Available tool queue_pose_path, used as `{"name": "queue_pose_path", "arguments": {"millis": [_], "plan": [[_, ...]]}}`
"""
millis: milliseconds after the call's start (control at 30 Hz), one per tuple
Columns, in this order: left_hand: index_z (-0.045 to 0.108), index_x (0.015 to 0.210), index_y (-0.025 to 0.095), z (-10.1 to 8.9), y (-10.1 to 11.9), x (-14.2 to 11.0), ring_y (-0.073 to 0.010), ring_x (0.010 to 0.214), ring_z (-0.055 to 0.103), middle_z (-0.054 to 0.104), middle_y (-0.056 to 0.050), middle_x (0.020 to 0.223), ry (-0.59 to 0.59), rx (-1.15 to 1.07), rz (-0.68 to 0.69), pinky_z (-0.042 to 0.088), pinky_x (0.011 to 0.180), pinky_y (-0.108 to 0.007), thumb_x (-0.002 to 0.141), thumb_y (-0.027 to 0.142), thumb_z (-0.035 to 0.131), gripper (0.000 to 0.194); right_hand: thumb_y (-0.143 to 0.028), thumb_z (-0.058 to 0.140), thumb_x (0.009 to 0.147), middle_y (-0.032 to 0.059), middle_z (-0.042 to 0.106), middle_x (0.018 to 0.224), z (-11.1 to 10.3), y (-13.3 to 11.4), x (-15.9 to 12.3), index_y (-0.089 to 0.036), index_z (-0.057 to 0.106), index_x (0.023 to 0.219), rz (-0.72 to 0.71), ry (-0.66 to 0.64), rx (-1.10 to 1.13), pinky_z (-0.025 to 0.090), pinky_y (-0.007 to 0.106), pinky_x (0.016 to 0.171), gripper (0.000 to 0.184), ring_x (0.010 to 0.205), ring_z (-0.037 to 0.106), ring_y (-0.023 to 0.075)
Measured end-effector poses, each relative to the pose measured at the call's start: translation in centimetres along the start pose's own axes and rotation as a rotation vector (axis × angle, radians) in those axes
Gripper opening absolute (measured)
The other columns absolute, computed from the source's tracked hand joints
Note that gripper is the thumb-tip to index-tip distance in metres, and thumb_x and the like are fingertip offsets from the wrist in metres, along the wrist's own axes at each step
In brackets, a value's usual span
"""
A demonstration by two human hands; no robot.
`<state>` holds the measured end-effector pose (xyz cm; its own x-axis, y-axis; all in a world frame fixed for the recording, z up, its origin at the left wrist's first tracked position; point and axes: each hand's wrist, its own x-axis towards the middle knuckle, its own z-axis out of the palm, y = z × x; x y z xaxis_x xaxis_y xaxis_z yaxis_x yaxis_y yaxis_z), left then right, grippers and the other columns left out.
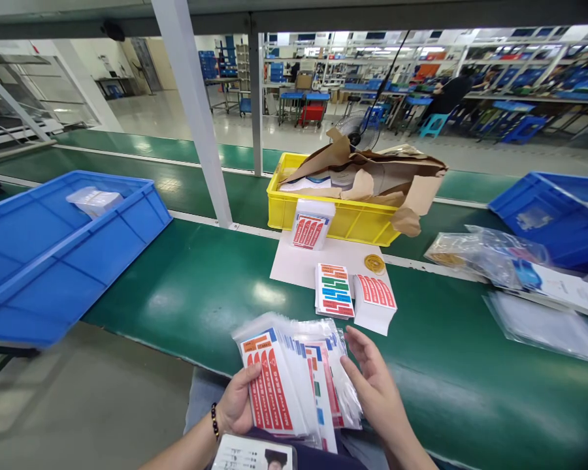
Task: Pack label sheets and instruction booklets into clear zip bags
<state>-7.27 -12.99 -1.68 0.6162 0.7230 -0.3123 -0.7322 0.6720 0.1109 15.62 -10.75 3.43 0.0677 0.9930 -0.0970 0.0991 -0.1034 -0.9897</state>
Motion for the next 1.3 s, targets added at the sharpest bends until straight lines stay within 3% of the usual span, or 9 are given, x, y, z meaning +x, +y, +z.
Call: {"name": "queue_pose_path", "arguments": {"millis": [200,433,533,600,767,833,1033,1200,1300], "plan": [[0.057,0.104,0.005,0.0,-0.2,0.3,-0.0266,0.102,0.053,0.062,-0.015,0.101,0.041,0.017,-0.006,0.024,0.099,-0.044,0.079,0.028,0.044,0.037,-0.042,0.046,0.081,0.0079,0.059,0.11,2.1,-1.6,-1.6,-0.021,0.055,0.11,0.137,-0.351,0.157,0.04,0.039,0.088,0.036,0.101,0.053,0.0254],[0.059,0.103,0.008,-0.1,0.1,0.1,-0.0228,0.1,0.055,0.062,-0.011,0.103,-0.007,0.035,0.009,0.024,0.1,-0.039,0.08,0.028,0.042,0.035,-0.037,0.052,0.079,0.0087,0.059,0.108,0.7,-1.6,-0.7,-0.023,0.045,0.116,0.188,-0.228,0.249,0.045,0.039,0.082,0.04,0.095,0.057,0.0234],[0.058,0.103,0.008,0.1,0.1,0.1,-0.023,0.101,0.054,0.061,-0.012,0.104,0.006,0.028,0.004,0.023,0.1,-0.039,0.08,0.029,0.041,0.035,-0.036,0.057,0.075,0.0089,0.051,0.119,-0.2,-0.3,0.1,-0.024,0.042,0.118,0.056,-0.046,0.058,0.038,0.039,0.092,0.047,0.106,0.049,0.0228],[0.058,0.104,0.007,0.2,0.0,0.2,-0.0237,0.1,0.055,0.061,-0.012,0.104,0.024,0.022,0.007,0.024,0.1,-0.041,0.08,0.029,0.041,0.036,-0.036,0.056,0.076,0.0077,0.046,0.123,-0.2,0.1,0.2,-0.025,0.043,0.117,-0.018,-0.002,-0.043,0.033,0.039,0.095,0.044,0.111,0.044,0.0226],[0.056,0.106,0.005,0.4,0.0,0.4,-0.0256,0.105,0.051,0.059,-0.015,0.107,0.036,0.023,0.032,0.021,0.101,-0.043,0.081,0.028,0.04,0.038,-0.036,0.042,0.085,0.0069,0.054,0.116,1.5,-1.8,-1.1,-0.022,0.051,0.114,0.05,-0.408,0.005,0.036,0.038,0.092,0.034,0.106,0.049,0.0234],[0.054,0.108,0.004,0.4,0.1,0.4,-0.027,0.108,0.049,0.057,-0.016,0.11,0.024,0.028,0.01,0.02,0.102,-0.044,0.08,0.029,0.041,0.04,-0.036,0.043,0.084,0.0068,0.055,0.115,2.0,-2.7,-1.6,-0.021,0.053,0.113,0.048,-0.455,0.015,0.035,0.039,0.093,0.034,0.107,0.048,0.025],[0.056,0.106,0.005,-0.4,0.2,0.3,-0.0273,0.11,0.046,0.058,-0.014,0.109,0.025,-0.004,0.008,0.02,0.102,-0.043,0.078,0.03,0.043,0.04,-0.037,0.046,0.083,0.0086,0.057,0.112,1.0,-2.1,-0.8,-0.024,0.041,0.118,0.167,-0.275,0.179,0.043,0.038,0.083,0.038,0.1,0.054,0.0235],[0.057,0.104,0.005,-0.5,0.2,0.5,-0.0268,0.108,0.048,0.059,-0.015,0.108,0.06,-0.016,0.023,0.021,0.102,-0.042,0.08,0.032,0.041,0.039,-0.035,0.055,0.077,0.0081,0.045,0.123,0.0,-0.2,0.3,-0.025,0.037,0.12,-0.039,-0.007,-0.12,0.033,0.039,0.094,0.047,0.109,0.044,0.0227],[0.055,0.108,0.004,-0.4,0.2,0.6,-0.0283,0.111,0.045,0.058,-0.016,0.109,0.042,-0.018,0.003,0.021,0.101,-0.044,0.08,0.033,0.04,0.043,-0.035,0.045,0.083,0.008,0.049,0.121,0.7,-0.5,-0.3,-0.024,0.044,0.117,-0.017,-0.211,-0.078,0.035,0.038,0.093,0.036,0.108,0.046,0.0229]]}}
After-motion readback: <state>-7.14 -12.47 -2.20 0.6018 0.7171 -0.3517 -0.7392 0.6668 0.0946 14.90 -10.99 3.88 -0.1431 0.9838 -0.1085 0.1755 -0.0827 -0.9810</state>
